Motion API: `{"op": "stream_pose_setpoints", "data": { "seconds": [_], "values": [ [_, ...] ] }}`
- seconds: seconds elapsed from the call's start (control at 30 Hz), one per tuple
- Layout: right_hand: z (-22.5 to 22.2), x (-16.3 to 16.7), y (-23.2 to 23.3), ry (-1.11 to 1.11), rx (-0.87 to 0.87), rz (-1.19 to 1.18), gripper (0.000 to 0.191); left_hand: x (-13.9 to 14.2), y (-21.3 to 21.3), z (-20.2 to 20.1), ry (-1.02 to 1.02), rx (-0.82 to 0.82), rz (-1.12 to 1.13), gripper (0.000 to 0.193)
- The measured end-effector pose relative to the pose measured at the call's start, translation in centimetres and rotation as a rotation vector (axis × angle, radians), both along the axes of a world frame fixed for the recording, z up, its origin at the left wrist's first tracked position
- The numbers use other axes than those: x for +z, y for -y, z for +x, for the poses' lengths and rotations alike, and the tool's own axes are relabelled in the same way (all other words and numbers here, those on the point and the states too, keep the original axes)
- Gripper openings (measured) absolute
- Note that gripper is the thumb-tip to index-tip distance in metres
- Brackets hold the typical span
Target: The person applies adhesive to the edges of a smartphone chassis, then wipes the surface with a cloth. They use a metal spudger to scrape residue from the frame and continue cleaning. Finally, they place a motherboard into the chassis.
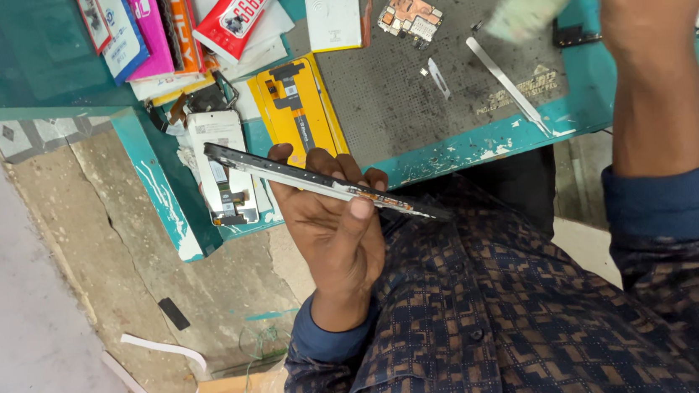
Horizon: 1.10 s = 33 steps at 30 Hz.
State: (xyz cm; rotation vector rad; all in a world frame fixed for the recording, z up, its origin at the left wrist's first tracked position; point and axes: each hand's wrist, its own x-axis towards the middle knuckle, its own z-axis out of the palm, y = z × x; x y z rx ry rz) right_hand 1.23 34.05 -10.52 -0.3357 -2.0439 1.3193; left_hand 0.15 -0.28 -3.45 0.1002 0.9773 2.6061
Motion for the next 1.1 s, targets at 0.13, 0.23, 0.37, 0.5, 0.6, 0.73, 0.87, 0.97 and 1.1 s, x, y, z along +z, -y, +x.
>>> {"op": "stream_pose_setpoints", "data": {
  "seconds": [0.13, 0.23, 0.37, 0.5, 0.6, 0.73, 0.87, 0.97, 1.1],
  "values": [
    [1.7, 1.2, 1.9, -0.265, 0.111, -0.546, 0.021, 0.2, -0.5, 0.3, -0.027, -0.026, 0.012, 0.086],
    [2.9, 2.3, 3.9, -0.343, 0.265, -0.680, 0.026, 0.4, -0.7, 0.5, -0.054, -0.033, -0.004, 0.086],
    [3.2, 3.7, 5.6, -0.253, 0.382, -0.641, 0.027, 0.4, -0.8, 0.5, -0.066, -0.035, -0.020, 0.087],
    [2.7, 5.2, 7.1, -0.090, 0.493, -0.453, 0.012, 0.1, -0.9, 0.7, -0.039, -0.055, 0.013, 0.086],
    [2.8, 6.6, 9.5, -0.100, 0.530, -0.519, 0.008, -0.2, -0.7, 0.4, -0.038, -0.281, 0.061, 0.079],
    [3.2, 8.9, 11.9, 0.021, 0.462, -0.255, 0.010, -0.1, -1.1, 0.1, -0.119, -0.444, -0.010, 0.081],
    [3.4, 10.5, 12.5, 0.084, 0.411, 0.056, 0.020, 0.7, -1.1, -0.3, -0.106, -0.523, -0.034, 0.092],
    [3.7, 11.3, 12.6, 0.110, 0.435, -0.029, 0.023, 1.3, -0.9, -0.6, -0.182, -0.592, -0.158, 0.087],
    [3.9, 11.6, 12.6, 0.110, 0.415, -0.025, 0.020, 1.4, -0.9, -0.6, -0.151, -0.627, -0.172, 0.093]
  ]
}}
